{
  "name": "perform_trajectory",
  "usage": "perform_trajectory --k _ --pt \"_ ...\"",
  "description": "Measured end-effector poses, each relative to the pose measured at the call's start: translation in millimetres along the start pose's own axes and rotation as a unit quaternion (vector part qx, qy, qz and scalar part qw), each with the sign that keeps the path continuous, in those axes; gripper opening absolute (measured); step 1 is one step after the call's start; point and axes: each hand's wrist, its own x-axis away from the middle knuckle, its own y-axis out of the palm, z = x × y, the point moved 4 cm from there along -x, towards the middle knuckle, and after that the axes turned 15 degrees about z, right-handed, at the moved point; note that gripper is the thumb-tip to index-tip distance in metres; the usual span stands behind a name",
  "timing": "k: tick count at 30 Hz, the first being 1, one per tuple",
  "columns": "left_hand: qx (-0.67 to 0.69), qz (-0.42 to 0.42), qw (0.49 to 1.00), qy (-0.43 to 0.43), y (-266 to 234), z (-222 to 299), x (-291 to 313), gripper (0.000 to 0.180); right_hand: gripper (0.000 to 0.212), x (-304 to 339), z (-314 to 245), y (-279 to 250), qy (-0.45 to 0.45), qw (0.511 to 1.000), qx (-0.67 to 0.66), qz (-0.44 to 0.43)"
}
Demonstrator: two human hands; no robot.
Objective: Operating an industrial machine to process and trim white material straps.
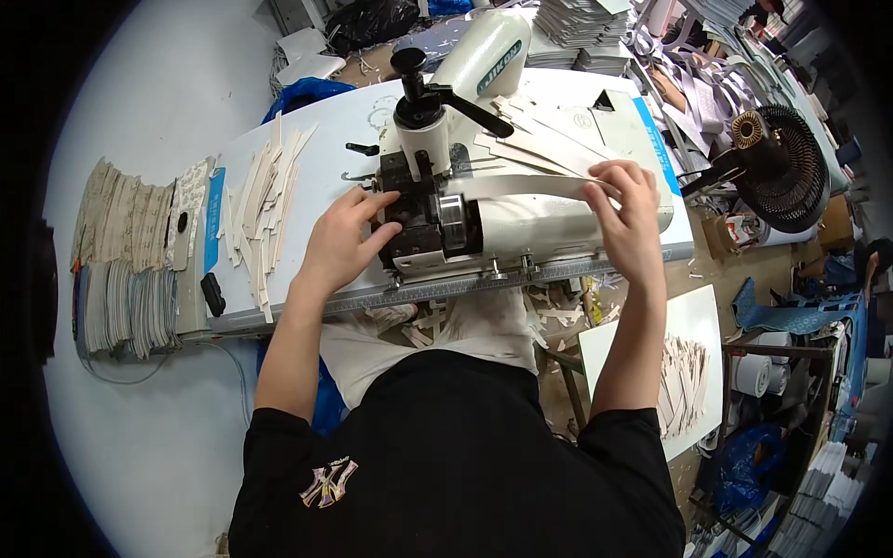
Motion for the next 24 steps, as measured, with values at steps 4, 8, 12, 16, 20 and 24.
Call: perform_trajectory --k 4,8,12,16,20,24 --pt "0.018 0.007 0.995 -0.099 -13 -32 21 0.037 0.017 -1 44 -14 0.057 0.996 -0.017 0.060" --pt "-0.021 0.025 0.987 -0.156 -24 -83 49 0.034 0.022 -4 75 16 0.072 0.979 0.159 0.108" --pt "-0.112 0.070 0.964 -0.232 -44 -140 76 0.031 0.031 0 82 17 0.140 0.950 0.250 0.128" --pt "-0.229 0.130 0.936 -0.232 -54 -192 71 0.031 0.036 5 52 12 0.086 0.900 0.356 0.236" --pt "-0.313 0.144 0.911 -0.228 -53 -219 40 0.049 0.041 7 11 35 -0.057 0.956 0.192 0.216" --pt "-0.390 0.115 0.875 -0.261 -51 -248 8 0.072 0.039 22 -30 89 -0.065 0.983 0.083 0.150"
